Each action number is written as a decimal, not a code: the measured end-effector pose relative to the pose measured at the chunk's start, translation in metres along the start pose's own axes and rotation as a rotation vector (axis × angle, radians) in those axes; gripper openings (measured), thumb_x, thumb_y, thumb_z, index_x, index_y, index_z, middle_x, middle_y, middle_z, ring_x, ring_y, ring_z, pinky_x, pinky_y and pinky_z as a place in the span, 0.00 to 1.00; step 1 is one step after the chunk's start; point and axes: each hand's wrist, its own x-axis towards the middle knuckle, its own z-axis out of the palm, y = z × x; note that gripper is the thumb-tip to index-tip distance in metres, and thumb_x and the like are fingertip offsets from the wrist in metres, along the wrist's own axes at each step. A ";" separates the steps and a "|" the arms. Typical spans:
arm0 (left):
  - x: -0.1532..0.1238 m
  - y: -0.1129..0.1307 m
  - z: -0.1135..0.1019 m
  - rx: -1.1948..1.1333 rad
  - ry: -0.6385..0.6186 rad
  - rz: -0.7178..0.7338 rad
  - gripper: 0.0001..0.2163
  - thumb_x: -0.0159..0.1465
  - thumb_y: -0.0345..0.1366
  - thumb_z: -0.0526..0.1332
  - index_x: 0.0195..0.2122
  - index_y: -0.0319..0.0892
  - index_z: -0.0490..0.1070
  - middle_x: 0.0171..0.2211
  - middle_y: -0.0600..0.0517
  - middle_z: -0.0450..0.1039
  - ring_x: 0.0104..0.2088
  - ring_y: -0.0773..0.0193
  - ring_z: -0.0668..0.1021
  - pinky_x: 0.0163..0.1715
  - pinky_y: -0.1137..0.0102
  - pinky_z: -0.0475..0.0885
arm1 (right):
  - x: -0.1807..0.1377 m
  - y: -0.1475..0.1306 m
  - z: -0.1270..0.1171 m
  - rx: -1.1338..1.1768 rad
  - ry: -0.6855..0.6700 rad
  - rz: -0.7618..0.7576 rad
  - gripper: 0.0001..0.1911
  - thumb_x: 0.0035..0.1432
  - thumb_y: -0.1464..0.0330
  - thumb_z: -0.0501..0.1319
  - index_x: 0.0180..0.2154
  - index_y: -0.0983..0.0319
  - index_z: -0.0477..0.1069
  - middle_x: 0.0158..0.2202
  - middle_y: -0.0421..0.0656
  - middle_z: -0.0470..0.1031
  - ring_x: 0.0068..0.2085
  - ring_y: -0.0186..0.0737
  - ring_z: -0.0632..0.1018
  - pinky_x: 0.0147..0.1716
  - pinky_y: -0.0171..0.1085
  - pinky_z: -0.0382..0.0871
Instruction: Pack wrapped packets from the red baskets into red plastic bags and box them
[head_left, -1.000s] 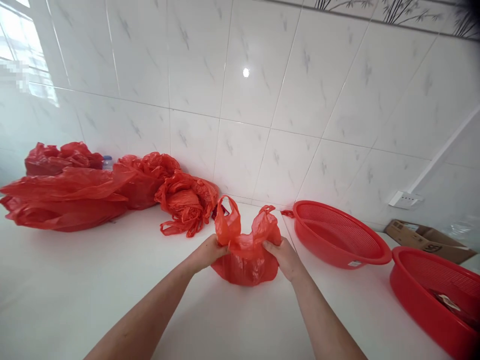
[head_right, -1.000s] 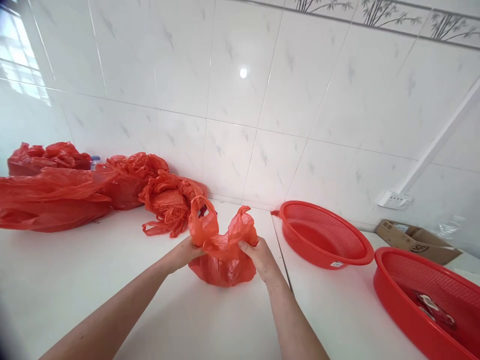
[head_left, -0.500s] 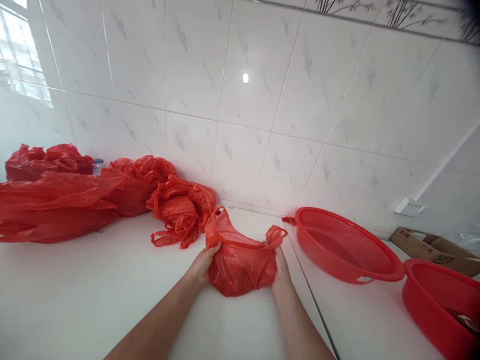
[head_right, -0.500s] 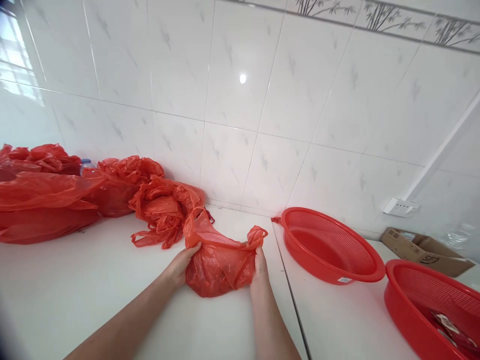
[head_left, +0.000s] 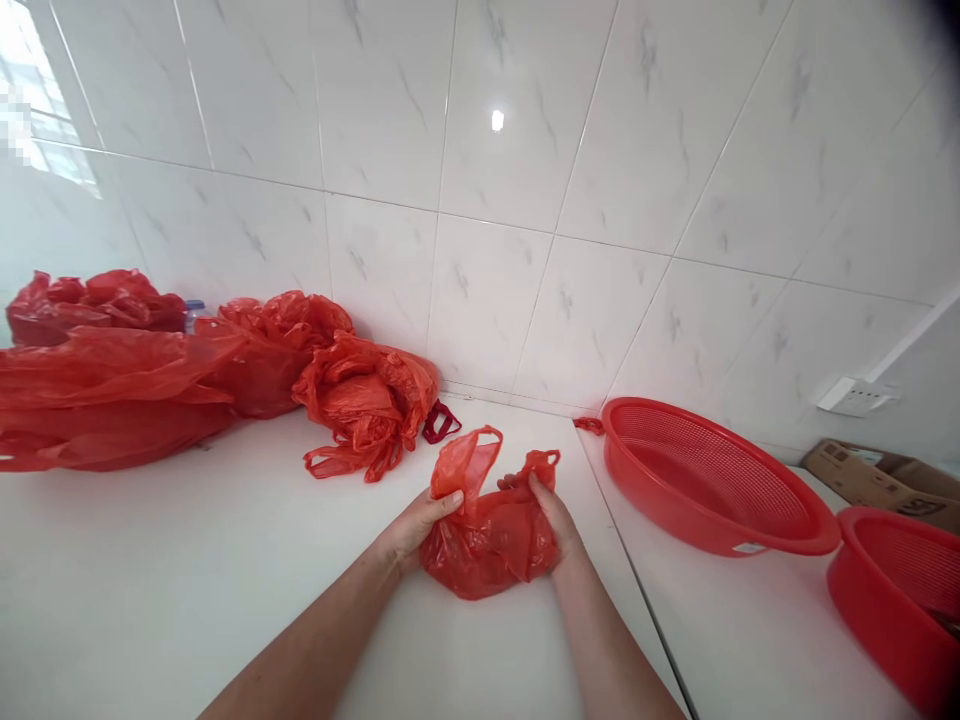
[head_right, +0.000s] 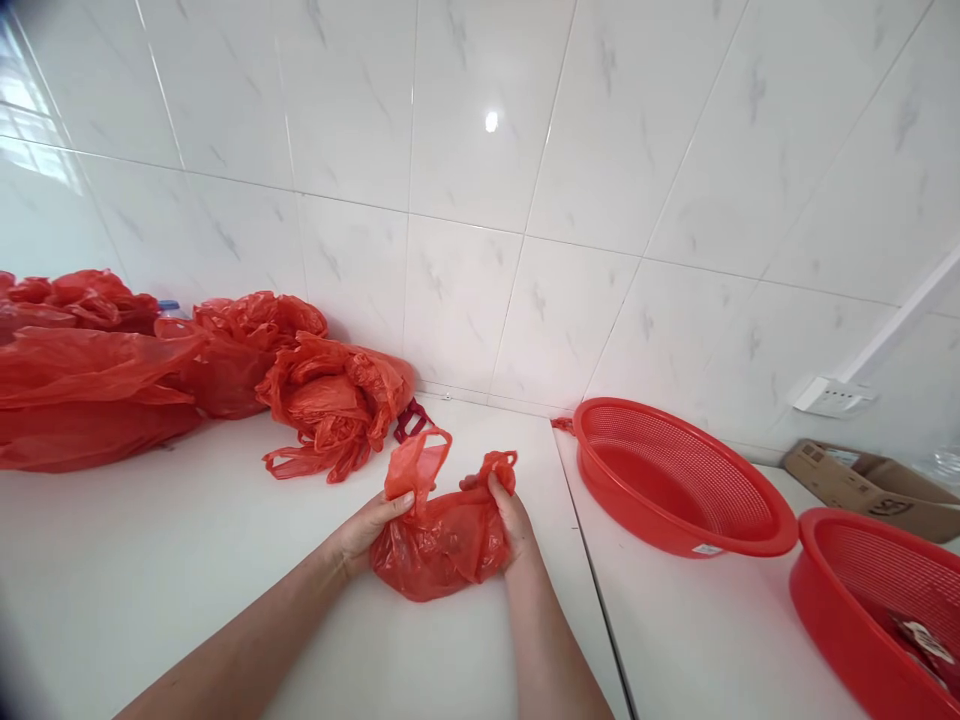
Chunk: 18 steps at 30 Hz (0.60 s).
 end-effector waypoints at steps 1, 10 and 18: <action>0.001 -0.002 -0.001 -0.006 0.036 -0.005 0.14 0.56 0.36 0.66 0.42 0.38 0.72 0.39 0.42 0.77 0.42 0.49 0.79 0.46 0.56 0.71 | -0.001 0.000 0.000 0.067 -0.021 -0.022 0.12 0.50 0.57 0.66 0.32 0.59 0.73 0.34 0.42 0.77 0.38 0.42 0.77 0.41 0.43 0.69; 0.008 -0.009 -0.006 -0.117 0.155 0.013 0.14 0.60 0.43 0.61 0.41 0.38 0.73 0.40 0.43 0.77 0.42 0.52 0.79 0.46 0.61 0.72 | -0.007 -0.002 0.026 -0.097 -0.362 -0.043 0.29 0.49 0.41 0.56 0.30 0.61 0.73 0.13 0.31 0.50 0.16 0.27 0.54 0.22 0.32 0.59; 0.007 -0.011 0.000 -0.046 0.222 0.070 0.10 0.57 0.39 0.63 0.34 0.37 0.73 0.30 0.43 0.78 0.35 0.52 0.80 0.39 0.61 0.74 | -0.011 0.012 0.039 -0.317 -0.282 0.024 0.27 0.56 0.48 0.56 0.46 0.61 0.71 0.14 0.31 0.53 0.17 0.28 0.56 0.21 0.32 0.50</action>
